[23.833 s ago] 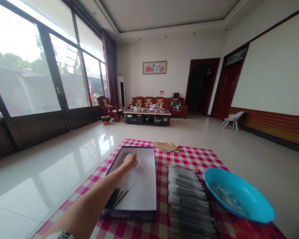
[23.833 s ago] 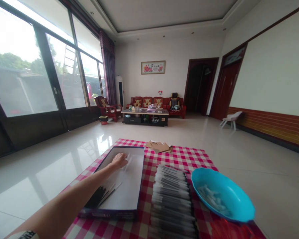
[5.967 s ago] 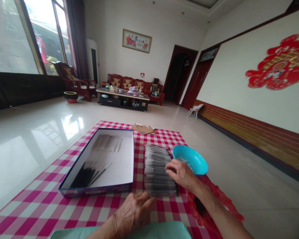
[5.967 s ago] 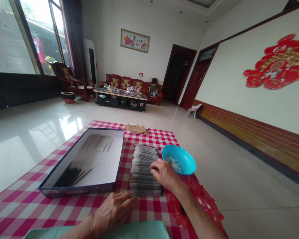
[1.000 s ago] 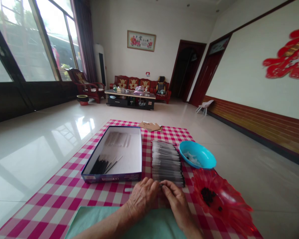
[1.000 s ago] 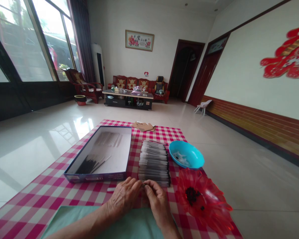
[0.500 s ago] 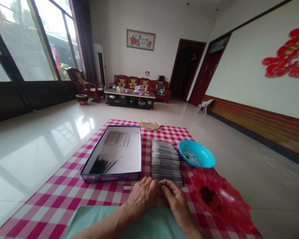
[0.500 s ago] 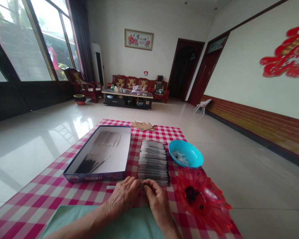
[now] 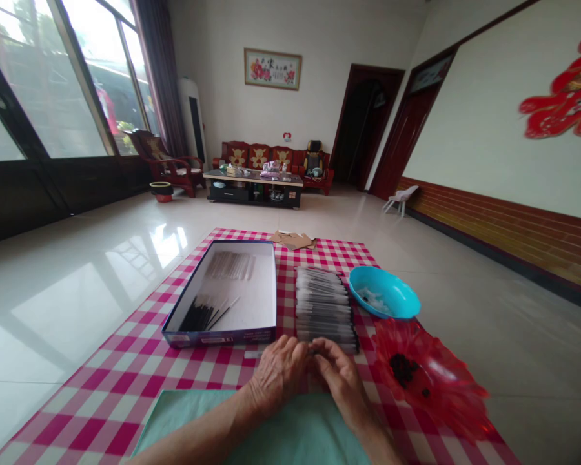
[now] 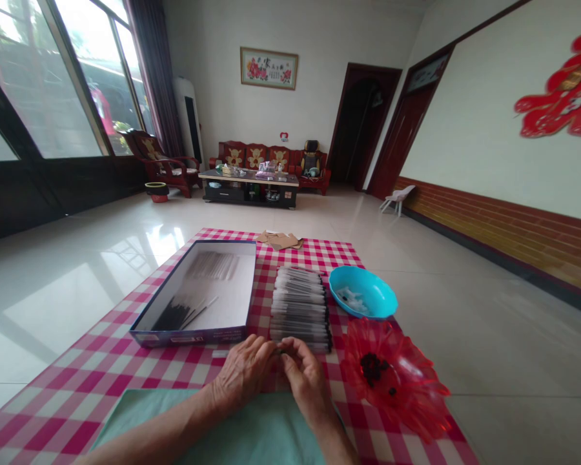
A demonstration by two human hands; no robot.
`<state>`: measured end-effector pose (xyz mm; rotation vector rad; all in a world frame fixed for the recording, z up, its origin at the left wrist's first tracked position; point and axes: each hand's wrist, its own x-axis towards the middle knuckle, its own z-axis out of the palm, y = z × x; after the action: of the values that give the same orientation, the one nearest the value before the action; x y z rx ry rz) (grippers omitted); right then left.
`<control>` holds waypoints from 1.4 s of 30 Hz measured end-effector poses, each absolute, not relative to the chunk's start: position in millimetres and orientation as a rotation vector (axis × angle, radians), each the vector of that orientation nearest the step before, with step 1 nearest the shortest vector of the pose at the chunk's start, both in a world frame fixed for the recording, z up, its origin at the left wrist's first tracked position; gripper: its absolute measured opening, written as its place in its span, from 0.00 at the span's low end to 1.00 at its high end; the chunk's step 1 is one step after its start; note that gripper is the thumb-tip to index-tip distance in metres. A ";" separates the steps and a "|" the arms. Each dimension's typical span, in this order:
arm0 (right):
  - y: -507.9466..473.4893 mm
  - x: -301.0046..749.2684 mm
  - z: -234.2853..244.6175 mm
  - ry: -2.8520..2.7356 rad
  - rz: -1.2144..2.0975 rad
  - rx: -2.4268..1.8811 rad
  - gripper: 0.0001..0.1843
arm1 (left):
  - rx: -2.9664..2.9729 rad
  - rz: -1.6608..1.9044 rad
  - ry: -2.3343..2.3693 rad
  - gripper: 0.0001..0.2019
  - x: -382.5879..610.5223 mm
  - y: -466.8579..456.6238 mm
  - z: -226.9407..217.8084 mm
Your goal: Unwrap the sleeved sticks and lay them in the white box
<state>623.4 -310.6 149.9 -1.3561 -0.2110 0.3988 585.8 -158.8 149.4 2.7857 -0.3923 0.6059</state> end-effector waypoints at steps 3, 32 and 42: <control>-309.0 625.0 151.4 -0.175 0.382 -1.399 0.20 | 2.788 0.608 -0.389 0.07 585.9 -157.9 149.6; -308.3 623.5 147.9 -0.177 0.288 -1.422 0.17 | 2.798 0.606 -0.373 0.07 588.1 -158.6 147.2; -338.2 629.3 196.1 -0.365 -0.273 -1.928 0.14 | 2.767 0.655 -0.387 0.08 587.0 -157.6 153.5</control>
<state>629.3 -338.2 196.1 -1.9284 -0.3650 -0.2727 587.0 -157.6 153.5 2.7673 -0.3869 0.6548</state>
